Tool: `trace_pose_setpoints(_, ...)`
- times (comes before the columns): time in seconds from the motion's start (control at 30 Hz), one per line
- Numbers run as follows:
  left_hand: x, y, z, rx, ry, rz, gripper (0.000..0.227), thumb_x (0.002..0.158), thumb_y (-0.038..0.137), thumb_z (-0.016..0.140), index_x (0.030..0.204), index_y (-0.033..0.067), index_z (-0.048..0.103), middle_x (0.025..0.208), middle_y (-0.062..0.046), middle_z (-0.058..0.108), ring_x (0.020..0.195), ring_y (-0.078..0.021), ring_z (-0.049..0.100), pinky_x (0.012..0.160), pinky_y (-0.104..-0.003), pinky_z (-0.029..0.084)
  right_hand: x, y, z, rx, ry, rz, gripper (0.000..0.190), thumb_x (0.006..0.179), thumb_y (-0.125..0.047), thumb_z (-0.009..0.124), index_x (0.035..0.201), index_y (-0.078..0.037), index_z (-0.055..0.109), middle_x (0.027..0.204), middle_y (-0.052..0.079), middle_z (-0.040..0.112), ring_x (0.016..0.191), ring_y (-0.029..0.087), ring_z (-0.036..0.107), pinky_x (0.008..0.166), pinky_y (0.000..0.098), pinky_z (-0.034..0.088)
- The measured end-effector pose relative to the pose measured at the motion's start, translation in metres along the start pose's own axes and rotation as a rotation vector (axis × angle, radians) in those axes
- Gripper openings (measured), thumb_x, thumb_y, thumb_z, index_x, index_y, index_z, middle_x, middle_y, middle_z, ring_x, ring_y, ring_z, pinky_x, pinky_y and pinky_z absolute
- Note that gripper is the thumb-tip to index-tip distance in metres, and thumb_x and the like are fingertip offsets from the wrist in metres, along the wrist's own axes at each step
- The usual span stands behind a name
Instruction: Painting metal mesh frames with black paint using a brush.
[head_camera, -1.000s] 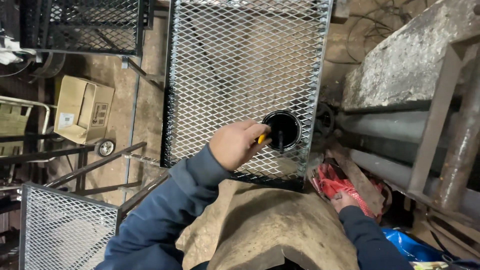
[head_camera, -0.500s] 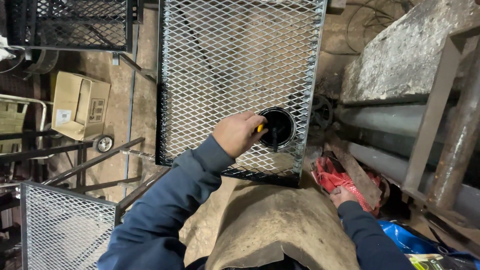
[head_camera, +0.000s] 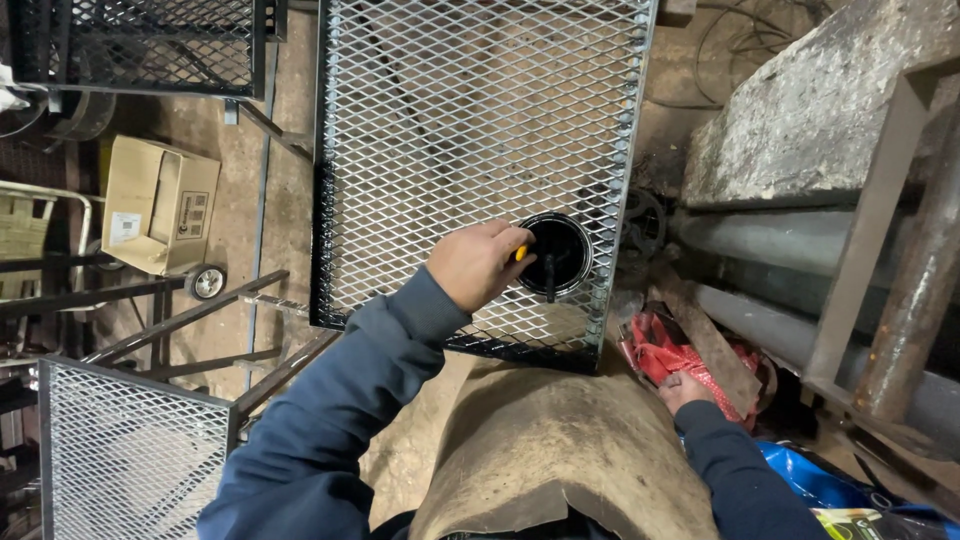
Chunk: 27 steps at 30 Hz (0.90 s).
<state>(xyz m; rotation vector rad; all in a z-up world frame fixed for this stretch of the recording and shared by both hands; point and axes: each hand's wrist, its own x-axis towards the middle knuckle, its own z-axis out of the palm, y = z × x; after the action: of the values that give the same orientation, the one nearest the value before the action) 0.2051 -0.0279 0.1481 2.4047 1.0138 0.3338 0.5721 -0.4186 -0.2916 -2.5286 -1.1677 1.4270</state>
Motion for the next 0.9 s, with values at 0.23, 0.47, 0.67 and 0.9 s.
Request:
trace_pose_setpoints(0.23, 0.0, 0.0, 0.003, 0.005, -0.014, -0.014, 0.022, 0.092, 0.026, 0.075, 0.105, 0.0107, 0.067, 0.09, -0.01, 0.067, 0.076, -0.0319, 0.068, 0.064, -0.043, 0.055, 0.003, 0.003, -0.001, -0.002, -0.033, 0.014, 0.025, 0.082, -0.024, 0.078, 0.1, -0.008, 0.074, 0.095, 0.012, 0.081, 0.09, 0.025, 0.078, 0.088, 0.037, 0.058)
trace_pose_setpoints(0.47, -0.001, -0.001, 0.006, 0.011, -0.015, -0.028, 0.02, 0.093, 0.027, 0.074, 0.104, 0.0118, 0.067, 0.091, -0.009, 0.067, 0.078, -0.032, 0.068, 0.065, -0.043, 0.055, 0.004, 0.009, -0.002, 0.009, -0.055, 0.011, 0.025, 0.085, -0.023, 0.078, 0.103, -0.007, 0.073, 0.095, 0.013, 0.081, 0.091, 0.025, 0.077, 0.087, 0.0373, 0.058)
trace_pose_setpoints(0.67, -0.002, 0.0, 0.005, 0.003, -0.011, -0.025, 0.021, 0.093, 0.025, 0.073, 0.105, 0.0103, 0.067, 0.092, -0.01, 0.067, 0.078, -0.0329, 0.068, 0.065, -0.043, 0.055, 0.018, 0.027, 0.008, 0.056, -0.076, -0.002, 0.027, 0.085, -0.019, 0.078, 0.106, -0.005, 0.07, 0.093, 0.012, 0.08, 0.087, 0.024, 0.077, 0.085, 0.0366, 0.058)
trace_pose_setpoints(0.9, -0.015, 0.011, 0.003, -0.005, 0.201, 0.058, 0.023, 0.094, 0.025, 0.074, 0.109, 0.0089, 0.067, 0.094, -0.012, 0.071, 0.082, -0.0328, 0.069, 0.07, -0.041, 0.056, 0.03, 0.032, 0.006, -0.018, -0.044, 0.025, 0.023, 0.084, -0.021, 0.079, 0.102, -0.007, 0.074, 0.093, 0.011, 0.08, 0.089, 0.024, 0.076, 0.087, 0.0352, 0.056)
